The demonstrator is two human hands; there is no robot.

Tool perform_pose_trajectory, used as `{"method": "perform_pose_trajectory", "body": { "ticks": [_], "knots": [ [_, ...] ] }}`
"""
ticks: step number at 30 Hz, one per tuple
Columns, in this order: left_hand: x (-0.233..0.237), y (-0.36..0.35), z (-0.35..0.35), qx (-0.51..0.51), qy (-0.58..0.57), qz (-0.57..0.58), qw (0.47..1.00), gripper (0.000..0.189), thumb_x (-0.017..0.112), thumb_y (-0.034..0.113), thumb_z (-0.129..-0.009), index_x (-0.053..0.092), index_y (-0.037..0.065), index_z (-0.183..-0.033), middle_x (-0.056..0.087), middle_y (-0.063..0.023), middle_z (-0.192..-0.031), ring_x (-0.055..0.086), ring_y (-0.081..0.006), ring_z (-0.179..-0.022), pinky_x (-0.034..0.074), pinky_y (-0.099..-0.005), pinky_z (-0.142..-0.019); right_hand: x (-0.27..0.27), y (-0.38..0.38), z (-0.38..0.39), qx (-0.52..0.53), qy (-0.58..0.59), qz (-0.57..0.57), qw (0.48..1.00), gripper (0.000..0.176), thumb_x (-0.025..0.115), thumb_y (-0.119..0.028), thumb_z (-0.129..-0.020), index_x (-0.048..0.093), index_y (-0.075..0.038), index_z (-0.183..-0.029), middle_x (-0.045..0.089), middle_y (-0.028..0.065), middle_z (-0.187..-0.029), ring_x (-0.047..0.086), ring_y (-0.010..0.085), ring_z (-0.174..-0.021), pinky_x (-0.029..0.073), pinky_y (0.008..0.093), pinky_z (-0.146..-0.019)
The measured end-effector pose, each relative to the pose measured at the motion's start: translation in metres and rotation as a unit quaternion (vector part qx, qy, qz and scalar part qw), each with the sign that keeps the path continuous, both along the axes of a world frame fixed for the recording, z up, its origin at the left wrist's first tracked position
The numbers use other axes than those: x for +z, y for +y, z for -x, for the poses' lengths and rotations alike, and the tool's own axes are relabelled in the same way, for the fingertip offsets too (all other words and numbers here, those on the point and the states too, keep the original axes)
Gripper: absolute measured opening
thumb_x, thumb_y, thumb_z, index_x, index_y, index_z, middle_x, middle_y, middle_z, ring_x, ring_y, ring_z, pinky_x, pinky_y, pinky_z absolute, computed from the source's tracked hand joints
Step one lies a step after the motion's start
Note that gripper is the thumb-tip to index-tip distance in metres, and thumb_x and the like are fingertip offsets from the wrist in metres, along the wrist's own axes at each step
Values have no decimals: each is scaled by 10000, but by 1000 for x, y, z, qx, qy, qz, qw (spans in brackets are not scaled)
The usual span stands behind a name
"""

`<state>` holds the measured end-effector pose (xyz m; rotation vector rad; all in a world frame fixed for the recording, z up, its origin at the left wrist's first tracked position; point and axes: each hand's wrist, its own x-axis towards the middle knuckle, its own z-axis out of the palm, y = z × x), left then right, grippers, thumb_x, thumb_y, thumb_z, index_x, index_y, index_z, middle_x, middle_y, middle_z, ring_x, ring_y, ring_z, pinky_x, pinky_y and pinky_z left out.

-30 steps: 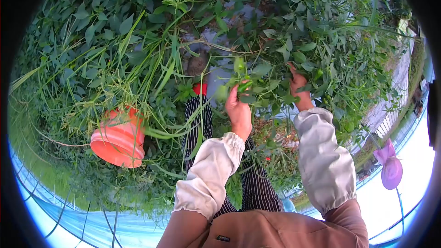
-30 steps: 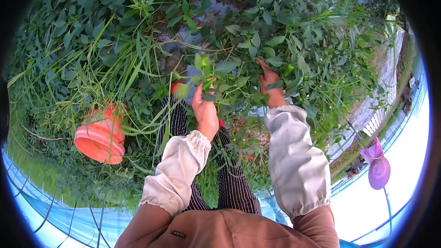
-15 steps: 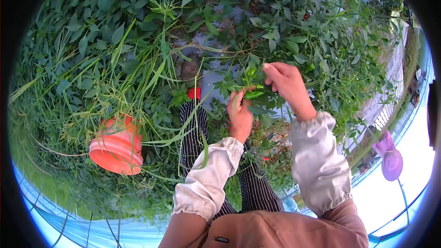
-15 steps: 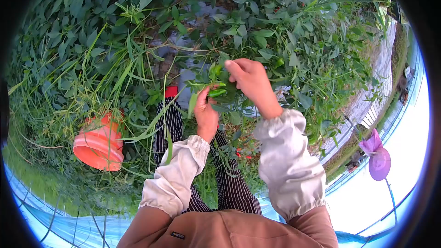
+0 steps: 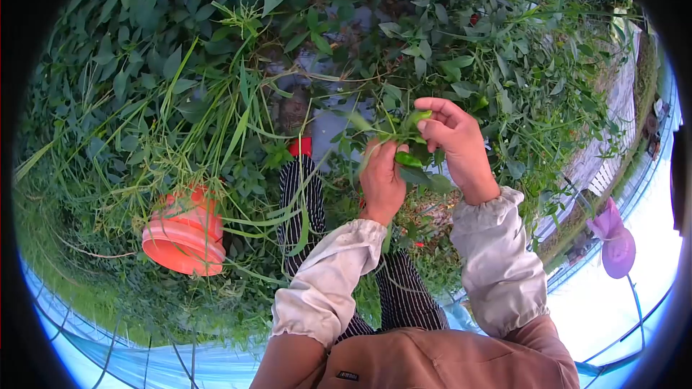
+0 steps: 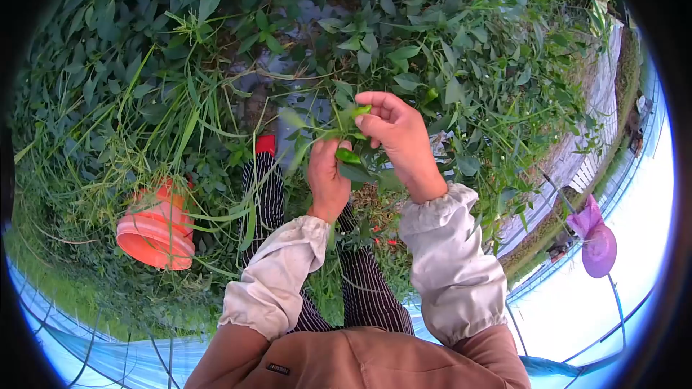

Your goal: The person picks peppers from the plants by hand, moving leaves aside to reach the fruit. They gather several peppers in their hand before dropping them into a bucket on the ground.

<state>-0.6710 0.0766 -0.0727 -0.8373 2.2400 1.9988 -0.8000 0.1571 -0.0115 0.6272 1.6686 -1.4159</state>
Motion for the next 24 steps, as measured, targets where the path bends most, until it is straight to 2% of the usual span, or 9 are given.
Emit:
{"method": "perform_pose_trajectory", "body": {
  "ticks": [2,6,8,12,16,18,20,22,24],
  "knots": [
    [-9,10,-10,-30,-1,74,997,122,557,24,-810,572,5,-929,587,-158,-918,548,-380,-866,446,-439,-727,3,7,-2,-2,-1,1,1000,175,652,-46,-836,648,18,-999,656,9,-855,572,43,-714,441,197,-611],
    [5,2,0,-50,24,70,996,163,574,4,-711,571,6,-874,582,-150,-909,548,-374,-861,445,-440,-713,15,17,-22,-26,71,-6,997,209,629,-28,-842,634,13,-1047,645,4,-864,555,49,-712,446,205,-645],
    [6,1,2,-103,39,87,990,184,580,2,-653,567,8,-836,573,-137,-887,546,-359,-844,445,-434,-694,20,29,-30,-150,-27,90,984,205,609,-17,-843,624,17,-1045,636,23,-866,561,76,-679,464,213,-638],
    [10,3,-1,-108,1,126,986,144,566,-11,-719,600,26,-855,582,-120,-845,548,-355,-785,445,-416,-652,45,48,-28,-180,34,266,946,165,564,-76,-853,552,29,-980,573,144,-906,602,179,-746,530,273,-565],
    [17,7,1,-156,36,110,981,98,604,36,-700,591,50,-796,565,-94,-819,550,-309,-783,441,-408,-654,53,69,-39,-148,-13,194,970,108,526,-75,-834,482,-10,-908,544,156,-929,588,204,-792,543,278,-530],
    [21,11,4,-171,28,115,978,108,631,69,-687,600,64,-791,561,-79,-818,552,-285,-798,445,-406,-673,50,75,-54,-122,-3,143,982,119,549,-110,-844,470,-32,-887,540,104,-857,566,164,-710,506,252,-501],
    [22,13,2,-202,12,140,969,108,647,112,-707,616,84,-807,564,-58,-812,556,-269,-793,448,-400,-678,51,68,-59,24,-91,-66,993,160,593,-149,-856,486,-45,-915,519,30,-771,521,130,-600,446,229,-470],
    [21,16,1,-198,27,138,970,101,648,119,-713,612,87,-802,565,-55,-809,556,-266,-790,448,-397,-682,46,55,-67,65,-67,-114,989,223,674,-191,-852,524,-35,-906,504,-8,-693,473,108,-534,401,244,-475],
    [21,17,1,-192,47,137,971,95,649,127,-719,608,91,-796,566,-51,-805,557,-262,-787,449,-394,-686,37,52,-72,226,185,-177,940,247,727,-187,-834,566,-8,-891,535,14,-686,476,105,-567,407,262,-518]
  ]
}}
